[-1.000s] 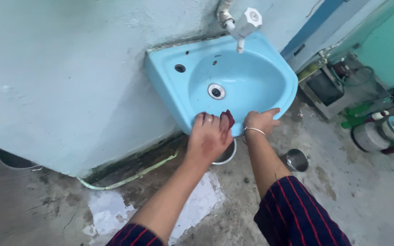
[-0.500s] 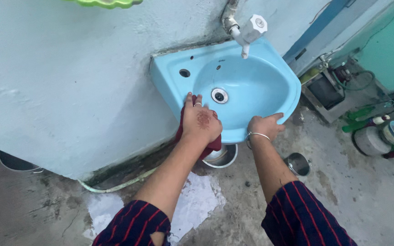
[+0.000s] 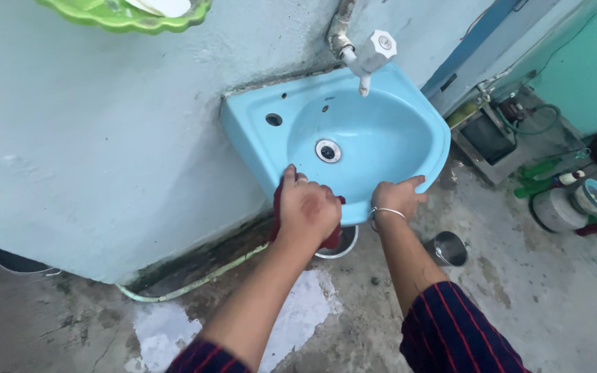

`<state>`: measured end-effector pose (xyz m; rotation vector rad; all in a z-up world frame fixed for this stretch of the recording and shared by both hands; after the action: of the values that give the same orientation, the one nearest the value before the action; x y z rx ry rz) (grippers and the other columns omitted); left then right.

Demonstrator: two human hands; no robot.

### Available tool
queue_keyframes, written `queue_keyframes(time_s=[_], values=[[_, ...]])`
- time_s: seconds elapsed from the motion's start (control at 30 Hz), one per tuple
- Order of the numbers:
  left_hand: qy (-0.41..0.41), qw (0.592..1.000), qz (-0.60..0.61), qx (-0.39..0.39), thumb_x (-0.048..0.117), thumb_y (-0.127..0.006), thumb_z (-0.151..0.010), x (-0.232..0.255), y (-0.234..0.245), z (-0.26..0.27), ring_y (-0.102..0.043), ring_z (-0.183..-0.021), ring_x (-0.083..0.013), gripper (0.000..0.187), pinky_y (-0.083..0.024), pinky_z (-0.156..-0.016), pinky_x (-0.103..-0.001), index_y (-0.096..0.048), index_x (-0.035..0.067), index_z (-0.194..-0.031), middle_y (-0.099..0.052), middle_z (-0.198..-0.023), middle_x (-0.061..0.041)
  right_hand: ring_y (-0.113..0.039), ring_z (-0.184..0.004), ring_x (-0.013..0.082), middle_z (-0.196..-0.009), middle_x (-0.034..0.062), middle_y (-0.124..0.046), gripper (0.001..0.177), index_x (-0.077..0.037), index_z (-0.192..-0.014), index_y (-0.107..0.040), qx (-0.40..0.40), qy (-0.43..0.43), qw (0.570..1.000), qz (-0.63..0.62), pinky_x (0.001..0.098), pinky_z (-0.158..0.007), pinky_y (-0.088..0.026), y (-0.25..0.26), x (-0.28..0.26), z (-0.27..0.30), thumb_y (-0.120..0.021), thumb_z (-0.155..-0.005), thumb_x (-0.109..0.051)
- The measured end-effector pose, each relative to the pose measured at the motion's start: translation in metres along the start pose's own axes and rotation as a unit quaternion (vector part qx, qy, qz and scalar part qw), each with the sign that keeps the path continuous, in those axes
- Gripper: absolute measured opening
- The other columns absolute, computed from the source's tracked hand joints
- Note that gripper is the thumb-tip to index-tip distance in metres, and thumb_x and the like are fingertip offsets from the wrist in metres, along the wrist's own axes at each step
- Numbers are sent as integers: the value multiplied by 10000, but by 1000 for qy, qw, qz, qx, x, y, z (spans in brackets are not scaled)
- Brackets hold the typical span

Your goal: The person wipes the surfaces of a blue washbasin, the faucet, and the surrounding wall with a red cloth, then turns the faucet on and off by hand.

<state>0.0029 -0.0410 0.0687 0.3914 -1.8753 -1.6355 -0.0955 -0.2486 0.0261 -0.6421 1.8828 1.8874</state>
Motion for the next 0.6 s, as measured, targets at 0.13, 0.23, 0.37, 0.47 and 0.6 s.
queue_keyframes(time_s=[0.13,0.23,0.37,0.47,0.6], values=[[7,978,2,-208,217,-477,-948,6,-36,-60,-641,-1260,-273,400,-403,-1114,-489,-746,165,-1240,-683,-1340,-101,-613,-1155,513,-1472,370,-322,887,-35,-1627,-160,3,-1,1000,1,506,-1001,-506,-5,3,-4,-612,-881,-195],[15,959,31,-281,240,-504,-925,6,-58,-81,-605,-1305,-261,418,-451,-1060,-469,-718,196,-1281,-639,-1388,-77,-623,-1143,501,-1458,376,-338,889,-44,-1630,-157,5,-4,1000,6,501,-992,-512,-7,5,-6,-608,-880,-198],[33,976,97,-190,278,-520,-902,2,-48,-76,-623,-1278,-267,423,-488,-1013,-416,-730,195,-1260,-658,-1356,-98,-624,-1141,492,-1452,352,-356,888,-64,-1631,-158,0,-18,1000,14,499,-980,-517,-7,6,-6,-609,-880,-208],[-7,987,25,-160,324,-409,-1005,10,-39,-49,-697,-1159,-267,431,-492,-962,-435,-774,149,-1154,-722,-1251,-119,-615,-1146,501,-1454,353,-352,873,-62,-1631,-160,2,-16,1000,18,517,-972,-512,-9,6,-7,-604,-895,-214],[-49,998,35,5,326,-487,-971,12,-8,-7,-697,-994,-279,327,-475,-964,-420,-749,136,-929,-768,-993,-84,-608,-1172,514,-1447,365,-371,877,-43,-1639,-173,18,-3,1000,23,511,-1005,-507,-10,6,-11,-609,-896,-209]])
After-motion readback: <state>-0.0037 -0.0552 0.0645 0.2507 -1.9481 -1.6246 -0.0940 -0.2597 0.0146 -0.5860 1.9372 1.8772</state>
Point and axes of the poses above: each hand's wrist, its own z-axis away from the middle knuckle, its own y-axis out of the back of the hand, x = y × z, the point moved 8 cm from there along -z, towards the middle knuckle
